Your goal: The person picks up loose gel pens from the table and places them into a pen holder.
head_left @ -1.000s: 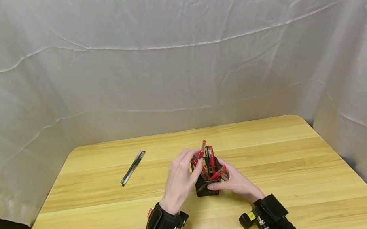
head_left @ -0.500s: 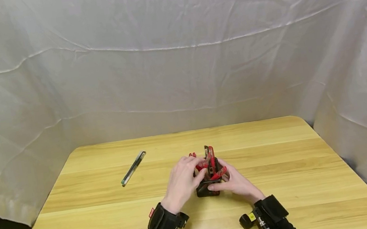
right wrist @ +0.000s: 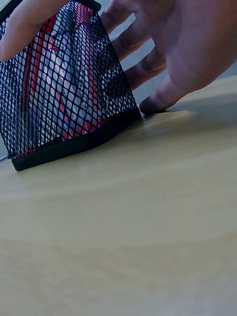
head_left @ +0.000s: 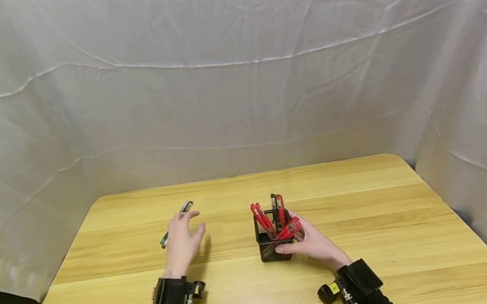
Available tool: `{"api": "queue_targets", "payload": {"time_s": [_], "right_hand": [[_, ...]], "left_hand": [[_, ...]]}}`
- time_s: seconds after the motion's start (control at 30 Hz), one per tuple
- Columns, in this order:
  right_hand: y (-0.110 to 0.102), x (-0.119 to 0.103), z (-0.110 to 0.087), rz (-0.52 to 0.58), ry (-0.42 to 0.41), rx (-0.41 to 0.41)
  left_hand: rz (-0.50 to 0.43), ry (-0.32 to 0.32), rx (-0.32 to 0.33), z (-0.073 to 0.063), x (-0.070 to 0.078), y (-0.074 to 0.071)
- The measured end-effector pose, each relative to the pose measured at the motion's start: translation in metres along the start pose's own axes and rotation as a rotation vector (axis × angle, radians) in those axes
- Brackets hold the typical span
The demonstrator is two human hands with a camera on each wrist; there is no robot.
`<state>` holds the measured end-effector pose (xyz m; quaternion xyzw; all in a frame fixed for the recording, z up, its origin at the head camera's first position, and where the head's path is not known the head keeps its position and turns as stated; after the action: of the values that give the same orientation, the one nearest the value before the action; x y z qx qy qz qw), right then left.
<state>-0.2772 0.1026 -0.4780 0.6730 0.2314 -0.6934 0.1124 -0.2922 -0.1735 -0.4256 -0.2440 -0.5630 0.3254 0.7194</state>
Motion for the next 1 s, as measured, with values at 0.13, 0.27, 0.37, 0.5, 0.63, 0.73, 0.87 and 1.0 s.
{"api": "queue_targets", "payload": {"time_s": [0.13, 0.27, 0.37, 0.5, 0.63, 0.73, 0.87, 1.0], "right_hand": [[-0.001, -0.001, 0.0, 0.002, -0.016, 0.0], [-0.002, -0.001, -0.001, 0.002, -0.014, 0.003], [0.0, -0.001, -0.001, 0.005, -0.009, -0.002], [0.002, 0.001, 0.0, 0.009, -0.009, -0.008], [0.001, 0.001, 0.001, 0.0, 0.0, -0.005], [0.001, 0.001, 0.001, -0.008, 0.005, -0.006], [0.0, 0.001, 0.001, -0.011, 0.009, -0.005], [0.0, 0.001, 0.001, -0.007, 0.012, -0.001]], "left_hand": [[0.07, -0.07, -0.08, 0.0, -0.025, 0.003], [0.108, -0.092, -0.14, -0.002, -0.034, 0.01], [0.12, -0.114, -0.171, -0.004, -0.038, 0.013], [0.121, -0.135, -0.194, -0.007, -0.042, 0.015], [0.124, -0.142, -0.206, -0.006, -0.044, 0.017], [0.133, -0.149, -0.218, -0.005, -0.045, 0.019], [0.144, -0.153, -0.228, -0.005, -0.047, 0.02], [0.149, -0.15, -0.225, -0.005, -0.047, 0.02]]}}
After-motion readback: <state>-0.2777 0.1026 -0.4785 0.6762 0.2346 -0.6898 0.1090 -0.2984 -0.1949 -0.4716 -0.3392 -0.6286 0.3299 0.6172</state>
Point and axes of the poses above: each hand's wrist, its own z-axis towards the middle knuckle, its own y-axis out of the palm, x = y × z, the point moved 10 cm from there along z, towards the middle knuckle, and after that the axes turned 2 degrees about y, right-handed, at the moved point
